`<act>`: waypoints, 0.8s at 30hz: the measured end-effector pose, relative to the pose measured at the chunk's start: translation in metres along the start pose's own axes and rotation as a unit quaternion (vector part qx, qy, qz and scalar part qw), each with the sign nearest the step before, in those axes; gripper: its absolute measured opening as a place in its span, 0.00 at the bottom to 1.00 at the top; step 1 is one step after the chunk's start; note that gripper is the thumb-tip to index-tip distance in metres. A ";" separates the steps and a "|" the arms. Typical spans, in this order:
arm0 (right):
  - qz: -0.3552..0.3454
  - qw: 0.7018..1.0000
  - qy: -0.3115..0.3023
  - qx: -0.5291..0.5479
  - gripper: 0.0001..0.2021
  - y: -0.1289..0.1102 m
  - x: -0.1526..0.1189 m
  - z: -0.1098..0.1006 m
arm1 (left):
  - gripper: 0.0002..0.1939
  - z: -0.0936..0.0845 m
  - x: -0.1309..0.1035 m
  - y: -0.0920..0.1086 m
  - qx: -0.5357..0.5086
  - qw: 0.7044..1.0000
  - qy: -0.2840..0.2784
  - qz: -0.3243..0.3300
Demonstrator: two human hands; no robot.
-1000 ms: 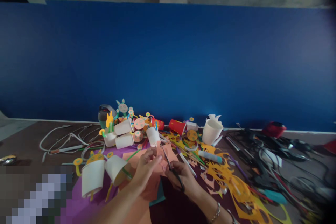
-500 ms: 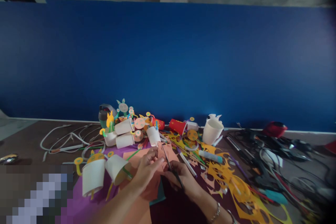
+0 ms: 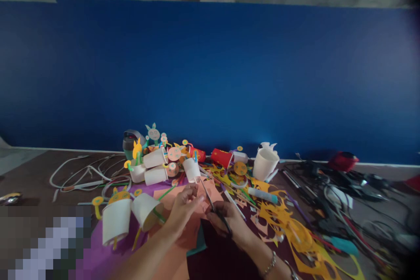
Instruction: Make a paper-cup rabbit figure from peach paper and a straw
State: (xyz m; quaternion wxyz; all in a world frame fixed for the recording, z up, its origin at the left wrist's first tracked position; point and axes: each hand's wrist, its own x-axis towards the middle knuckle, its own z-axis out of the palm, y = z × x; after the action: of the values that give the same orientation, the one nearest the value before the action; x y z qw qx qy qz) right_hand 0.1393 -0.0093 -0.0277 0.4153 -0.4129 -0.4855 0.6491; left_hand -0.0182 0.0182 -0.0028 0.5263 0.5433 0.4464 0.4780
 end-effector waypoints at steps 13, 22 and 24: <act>-0.004 1.000 -0.008 -0.005 0.15 0.003 -0.001 -0.003 | 0.08 -0.003 0.001 -0.005 -0.012 0.998 -0.017 0.054; 0.006 1.000 0.008 -0.027 0.15 0.000 0.000 0.000 | 0.08 -0.003 0.002 -0.007 -0.052 0.998 0.002 0.035; 0.009 1.000 0.007 -0.024 0.16 -0.002 0.000 0.001 | 0.08 -0.001 0.001 -0.007 -0.047 0.998 0.015 0.036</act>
State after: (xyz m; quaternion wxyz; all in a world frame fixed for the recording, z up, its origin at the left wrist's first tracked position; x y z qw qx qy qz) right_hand 0.1388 -0.0091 -0.0257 0.4032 -0.4316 -0.4940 0.6381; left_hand -0.0194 0.0199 -0.0096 0.5270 0.5264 0.4111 0.5255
